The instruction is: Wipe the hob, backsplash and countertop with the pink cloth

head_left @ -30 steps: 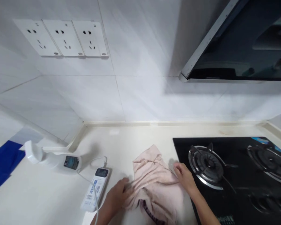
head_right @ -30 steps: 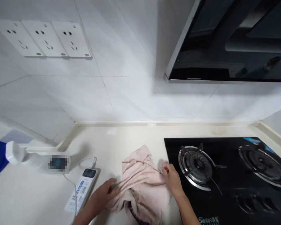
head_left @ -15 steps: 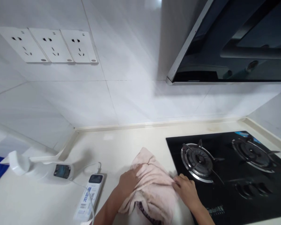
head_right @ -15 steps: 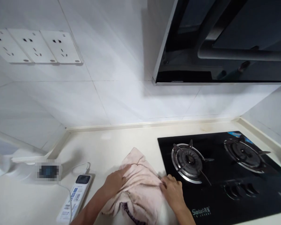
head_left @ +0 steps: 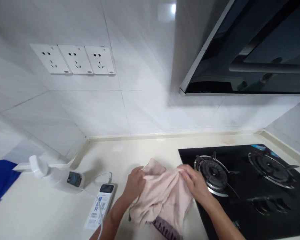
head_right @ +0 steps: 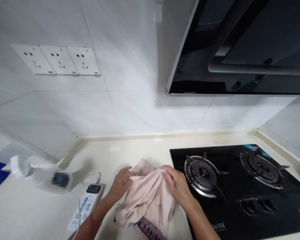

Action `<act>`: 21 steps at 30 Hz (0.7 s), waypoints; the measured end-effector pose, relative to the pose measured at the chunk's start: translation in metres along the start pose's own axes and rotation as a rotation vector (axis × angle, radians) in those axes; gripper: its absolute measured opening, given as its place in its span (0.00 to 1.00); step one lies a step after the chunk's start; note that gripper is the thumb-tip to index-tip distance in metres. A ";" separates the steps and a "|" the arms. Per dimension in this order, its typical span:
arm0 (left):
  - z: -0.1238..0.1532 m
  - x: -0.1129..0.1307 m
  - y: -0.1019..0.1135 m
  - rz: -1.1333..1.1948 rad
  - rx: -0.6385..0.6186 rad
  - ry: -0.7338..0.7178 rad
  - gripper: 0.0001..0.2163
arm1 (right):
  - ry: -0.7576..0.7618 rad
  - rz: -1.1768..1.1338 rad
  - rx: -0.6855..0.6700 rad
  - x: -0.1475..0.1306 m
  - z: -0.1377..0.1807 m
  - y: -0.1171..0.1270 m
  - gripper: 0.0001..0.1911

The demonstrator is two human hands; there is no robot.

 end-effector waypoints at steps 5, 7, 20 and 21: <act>-0.048 0.045 0.052 0.367 0.255 -0.052 0.13 | 0.125 0.047 0.257 -0.023 -0.086 0.036 0.18; -0.059 0.078 0.072 0.442 0.308 -0.123 0.16 | 0.215 0.072 0.328 -0.046 -0.113 0.051 0.16; 0.044 0.004 0.046 0.060 0.008 -0.010 0.23 | 0.065 0.247 0.074 0.009 0.063 0.022 0.23; 0.062 -0.023 0.037 0.002 -0.086 0.051 0.24 | -0.032 0.209 -0.008 0.021 0.094 0.010 0.24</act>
Point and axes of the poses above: each hand's wrist, its own z-axis away from the middle knuckle, its own y-axis out of the back of the hand, x = y × z, the point moved 1 cm from there along -z, towards the middle knuckle, and after that the axes turned 12 degrees about y, right-handed, at the moved point
